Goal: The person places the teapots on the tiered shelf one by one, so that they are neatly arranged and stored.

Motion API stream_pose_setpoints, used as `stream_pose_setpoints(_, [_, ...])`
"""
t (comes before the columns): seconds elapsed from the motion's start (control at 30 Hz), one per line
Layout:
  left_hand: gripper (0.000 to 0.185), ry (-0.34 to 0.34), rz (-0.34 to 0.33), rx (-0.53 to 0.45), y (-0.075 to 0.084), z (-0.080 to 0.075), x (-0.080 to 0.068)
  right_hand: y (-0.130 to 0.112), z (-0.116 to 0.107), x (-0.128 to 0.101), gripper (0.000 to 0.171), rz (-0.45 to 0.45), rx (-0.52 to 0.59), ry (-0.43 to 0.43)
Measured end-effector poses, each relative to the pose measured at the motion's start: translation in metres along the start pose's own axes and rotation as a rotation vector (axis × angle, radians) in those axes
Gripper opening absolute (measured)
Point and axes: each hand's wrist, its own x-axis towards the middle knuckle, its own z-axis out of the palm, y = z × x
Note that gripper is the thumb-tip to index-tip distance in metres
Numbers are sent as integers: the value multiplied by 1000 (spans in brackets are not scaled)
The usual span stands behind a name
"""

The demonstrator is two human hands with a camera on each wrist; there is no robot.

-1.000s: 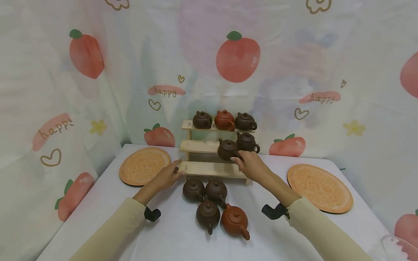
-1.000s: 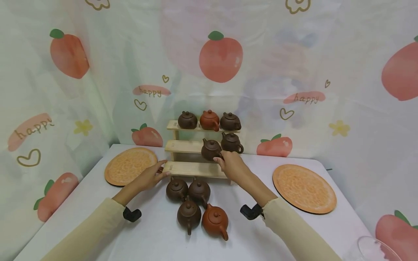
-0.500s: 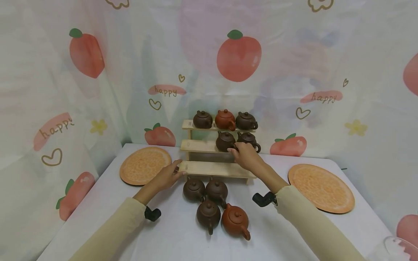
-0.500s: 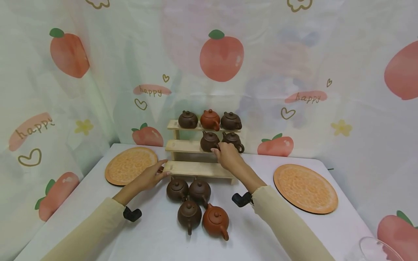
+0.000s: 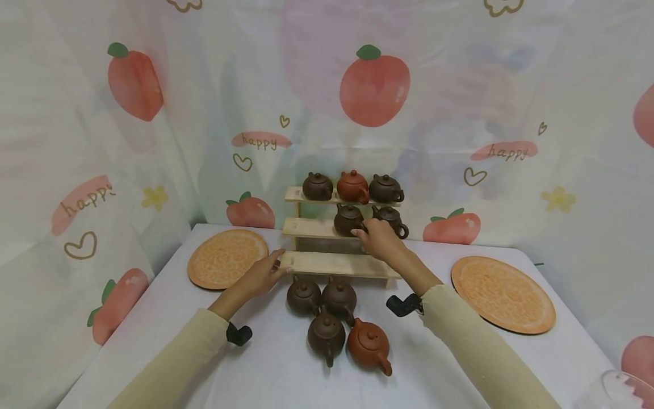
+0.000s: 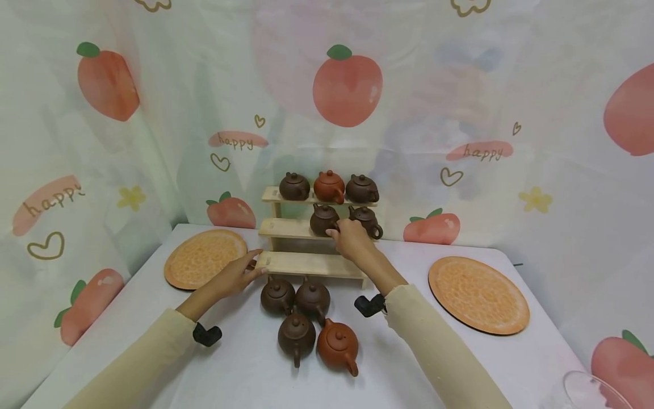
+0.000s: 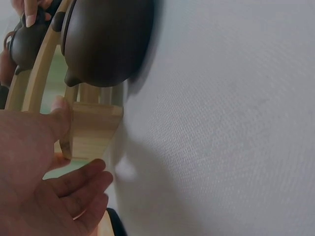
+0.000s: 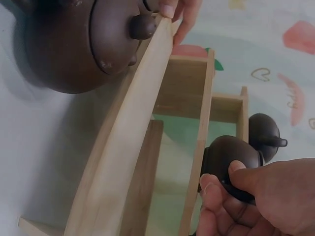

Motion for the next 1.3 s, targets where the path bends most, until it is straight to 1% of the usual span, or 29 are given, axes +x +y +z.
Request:
stream_pose_setpoints(0.23, [65, 5, 11, 0, -1, 0, 1, -2, -2, 1, 35, 39, 7, -21])
stream_pose_setpoints(0.37, [65, 7, 18, 7, -1, 1, 1, -2, -2, 0, 35, 48, 1, -9])
stream_pose_setpoints(0.5, [65, 4, 14, 1, 1, 1, 1, 1, -3, -5, 37, 18, -31, 23])
stream_pose_setpoints(0.6, [65, 6, 13, 3, 1, 1, 1, 5, -5, -14, 37, -9, -33, 27])
stream_pose_setpoints(0.77, [65, 12, 11, 1, 0, 1, 1, 14, -7, -39, 35, -30, -7, -31])
stream_pose_setpoints(0.83, [65, 11, 11, 3, 0, 1, 1, 18, -6, -53, 37, -39, -19, -46])
stream_pose_setpoints(0.97, [65, 12, 18, 6, 1, 3, 0, 23, -2, -86, 37, -27, -26, -91])
stream_pose_setpoints(1.13, [65, 11, 25, 8, 2, 3, 0, 20, 8, -128, 39, 35, 9, -153])
stream_pose_setpoints(1.3, [65, 13, 23, 13, 1, 2, 0, 14, 23, -161, 50, 105, 21, -198])
